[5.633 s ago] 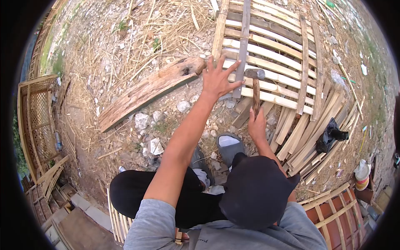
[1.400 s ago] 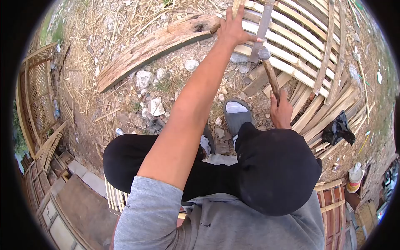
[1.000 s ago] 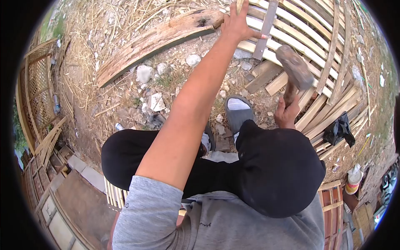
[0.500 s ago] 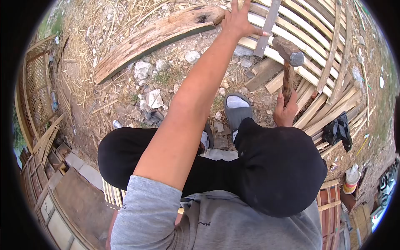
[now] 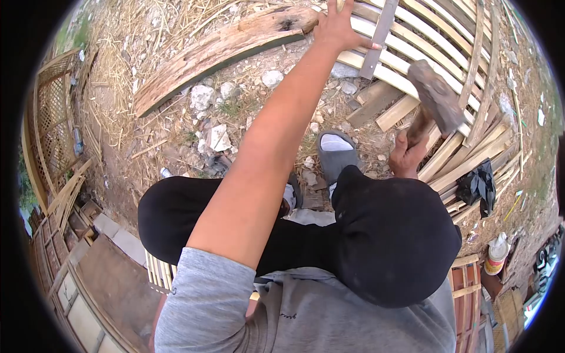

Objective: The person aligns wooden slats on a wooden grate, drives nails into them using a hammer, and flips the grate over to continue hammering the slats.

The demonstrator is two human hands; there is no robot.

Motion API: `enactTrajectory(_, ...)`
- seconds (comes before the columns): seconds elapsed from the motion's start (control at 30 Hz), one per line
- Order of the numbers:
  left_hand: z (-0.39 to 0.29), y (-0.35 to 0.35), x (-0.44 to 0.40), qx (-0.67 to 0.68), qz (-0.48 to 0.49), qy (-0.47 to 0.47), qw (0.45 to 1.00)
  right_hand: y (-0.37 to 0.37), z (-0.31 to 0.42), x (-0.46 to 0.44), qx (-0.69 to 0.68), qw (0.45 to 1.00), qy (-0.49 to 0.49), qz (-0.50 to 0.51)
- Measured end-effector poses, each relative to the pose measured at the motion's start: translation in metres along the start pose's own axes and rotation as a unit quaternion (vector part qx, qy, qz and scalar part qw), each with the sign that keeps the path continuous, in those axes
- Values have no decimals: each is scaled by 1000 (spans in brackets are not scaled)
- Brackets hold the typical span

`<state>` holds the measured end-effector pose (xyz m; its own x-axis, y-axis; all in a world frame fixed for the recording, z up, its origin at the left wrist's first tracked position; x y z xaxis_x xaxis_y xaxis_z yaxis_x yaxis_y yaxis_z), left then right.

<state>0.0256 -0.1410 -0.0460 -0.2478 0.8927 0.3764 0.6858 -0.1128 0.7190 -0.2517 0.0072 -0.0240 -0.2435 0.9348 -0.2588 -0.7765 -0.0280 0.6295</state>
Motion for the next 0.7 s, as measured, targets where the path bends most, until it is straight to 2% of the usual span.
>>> enactTrajectory(0.07,1,0,1,-11,-9,2,1000,-19,-19,3,202,946,-129,217)
enactTrajectory(0.13,0,7,-9,-14,-19,2,1000,-19,-17,3,153,967,-114,167)
enactTrajectory(0.2,0,4,2,-3,2,18,1000,-17,-14,5,141,963,-139,181)
enactTrajectory(0.37,5,-3,-3,-10,-28,-12,999,1,5,-12,96,971,-165,142)
enactTrajectory(0.5,-5,7,5,-10,-16,-15,1000,4,15,-14,16,990,-118,81)
enactTrajectory(0.6,-1,5,4,4,-27,-28,999,-19,-14,10,95,981,-98,137)
enactTrajectory(0.63,-3,7,6,1,-19,-14,1000,-26,-23,13,162,946,-165,226)
enactTrajectory(0.7,-6,9,2,11,-15,-13,1000,-23,-16,11,126,963,-141,190)
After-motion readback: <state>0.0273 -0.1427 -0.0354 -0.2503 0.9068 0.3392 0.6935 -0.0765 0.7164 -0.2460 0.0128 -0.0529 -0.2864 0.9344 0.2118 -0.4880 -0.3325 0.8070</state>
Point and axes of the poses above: each hand's wrist, its own x-axis away from the middle knuckle, its own y-axis out of the back of the hand, z = x × y, the point moved 4 cm from there along -x, towards the middle knuckle, and after that the axes turned 5 degrees about x, right-handed, at the moved point
